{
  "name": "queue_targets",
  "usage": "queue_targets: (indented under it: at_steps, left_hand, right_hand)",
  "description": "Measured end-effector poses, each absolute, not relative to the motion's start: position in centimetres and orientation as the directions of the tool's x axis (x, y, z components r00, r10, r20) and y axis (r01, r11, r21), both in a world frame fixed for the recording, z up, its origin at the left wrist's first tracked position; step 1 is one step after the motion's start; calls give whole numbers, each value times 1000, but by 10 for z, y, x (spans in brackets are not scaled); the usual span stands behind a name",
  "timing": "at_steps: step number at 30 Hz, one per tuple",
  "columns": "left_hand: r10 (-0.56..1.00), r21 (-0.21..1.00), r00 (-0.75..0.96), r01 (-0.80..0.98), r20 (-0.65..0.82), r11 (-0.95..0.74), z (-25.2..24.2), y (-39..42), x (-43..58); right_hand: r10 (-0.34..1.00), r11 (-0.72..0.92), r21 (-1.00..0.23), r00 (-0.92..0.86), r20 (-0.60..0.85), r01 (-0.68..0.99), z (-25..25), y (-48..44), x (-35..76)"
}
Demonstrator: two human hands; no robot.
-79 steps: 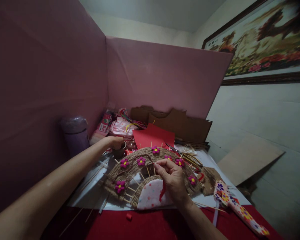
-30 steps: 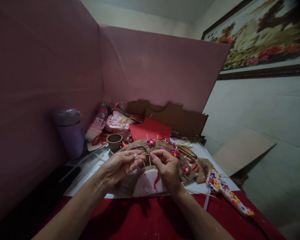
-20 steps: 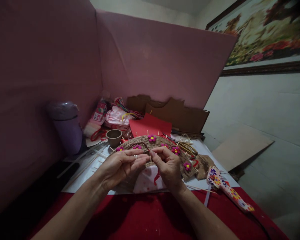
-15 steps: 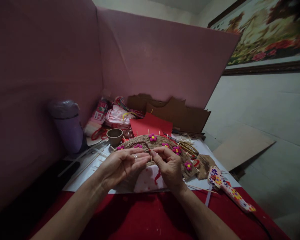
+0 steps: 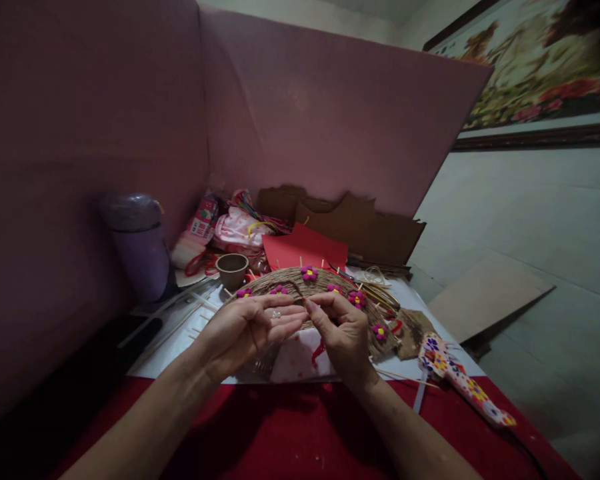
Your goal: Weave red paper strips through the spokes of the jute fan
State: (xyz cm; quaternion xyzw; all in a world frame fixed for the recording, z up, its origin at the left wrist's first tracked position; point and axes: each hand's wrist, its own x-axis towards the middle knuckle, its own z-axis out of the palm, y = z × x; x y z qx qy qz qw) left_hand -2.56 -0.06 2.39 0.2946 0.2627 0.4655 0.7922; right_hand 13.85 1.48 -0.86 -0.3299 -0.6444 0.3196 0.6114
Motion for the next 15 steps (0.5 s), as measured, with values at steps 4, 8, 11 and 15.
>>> queue_targets:
  at_steps: [4, 8, 11, 15]
  left_hand:
    - [891, 722, 435, -574, -131, 386, 24, -1, -25]
    - [899, 722, 421, -586, -118, 369, 22, -2, -25]
    - [902, 717, 418, -596, -106, 361, 21, -2, -26]
    - [908, 721, 407, -599, -100, 348, 19, -1, -26]
  right_hand:
    - [818, 575, -817, -31, 574, 46, -8, 15, 138]
    - [820, 573, -817, -28, 572, 65, -7, 15, 138]
    - [820, 572, -817, -25, 572, 71, -7, 15, 138]
    - [812, 583, -810, -16, 583, 71, -6, 13, 137]
